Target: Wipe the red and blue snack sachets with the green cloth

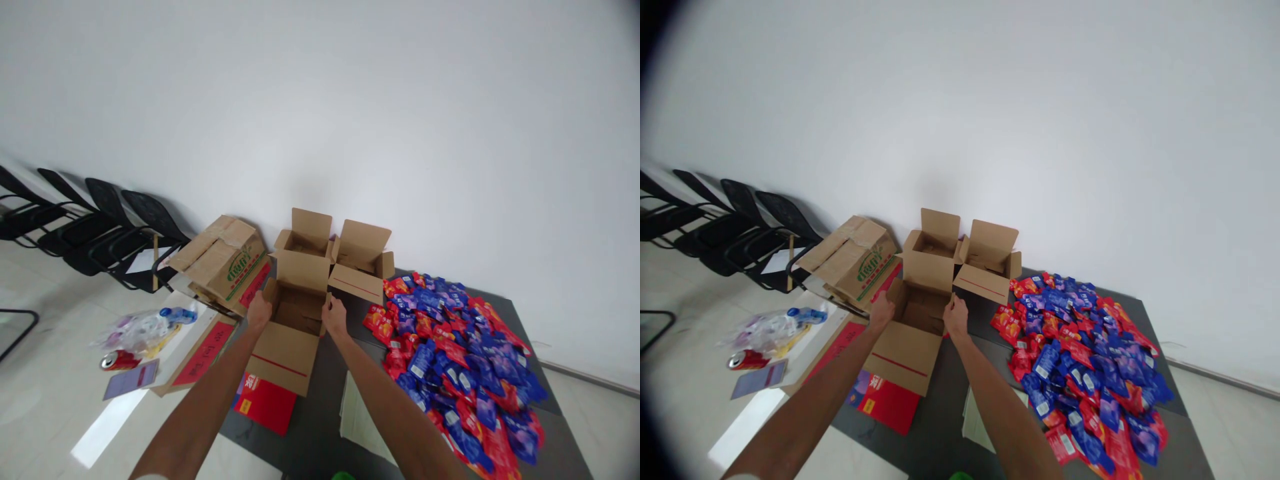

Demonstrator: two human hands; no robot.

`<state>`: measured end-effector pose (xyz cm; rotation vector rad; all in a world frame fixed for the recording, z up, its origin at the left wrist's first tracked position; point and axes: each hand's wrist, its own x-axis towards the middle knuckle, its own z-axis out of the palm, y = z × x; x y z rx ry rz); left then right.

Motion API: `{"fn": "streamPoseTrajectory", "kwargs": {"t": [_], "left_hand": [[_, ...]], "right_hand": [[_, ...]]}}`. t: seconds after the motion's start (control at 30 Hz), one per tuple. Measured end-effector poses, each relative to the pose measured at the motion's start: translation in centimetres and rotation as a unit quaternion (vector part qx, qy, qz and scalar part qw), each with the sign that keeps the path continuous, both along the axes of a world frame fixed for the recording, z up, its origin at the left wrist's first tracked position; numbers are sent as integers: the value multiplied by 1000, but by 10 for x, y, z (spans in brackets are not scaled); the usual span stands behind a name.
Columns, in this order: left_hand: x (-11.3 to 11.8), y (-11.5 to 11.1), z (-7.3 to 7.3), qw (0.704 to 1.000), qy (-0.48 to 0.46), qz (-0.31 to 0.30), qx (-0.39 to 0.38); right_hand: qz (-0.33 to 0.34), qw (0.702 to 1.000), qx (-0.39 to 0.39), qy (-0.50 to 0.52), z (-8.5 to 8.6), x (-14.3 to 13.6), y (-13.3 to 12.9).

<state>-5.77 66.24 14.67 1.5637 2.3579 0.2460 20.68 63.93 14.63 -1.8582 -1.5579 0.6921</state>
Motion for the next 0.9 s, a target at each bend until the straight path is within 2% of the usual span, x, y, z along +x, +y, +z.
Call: {"fn": "streamPoseTrajectory", "kwargs": {"t": [0.2,0.3,0.37,0.4,0.47,0.6,0.77,0.9], "left_hand": [[-2,33,6,998,-48,-29,1],[8,42,12,998,-38,-49,21],[20,39,15,998,-20,-47,32],[26,36,15,998,-10,-53,36],[39,22,14,993,38,-104,45],[59,-15,3,976,81,-202,-26],[71,-50,-12,976,107,-188,-31],[76,-56,-17,978,105,-176,-32]], "right_hand": [[-25,999,-14,18,-1,-9,29],[-49,998,-39,23,0,-11,43],[-63,996,-58,25,2,-12,47],[-68,995,-67,27,3,-12,47],[-71,993,-86,30,6,-11,43],[-69,987,-139,32,8,-12,21],[-46,982,-180,37,2,-15,-2],[-26,987,-141,67,1,-25,-1]]}}
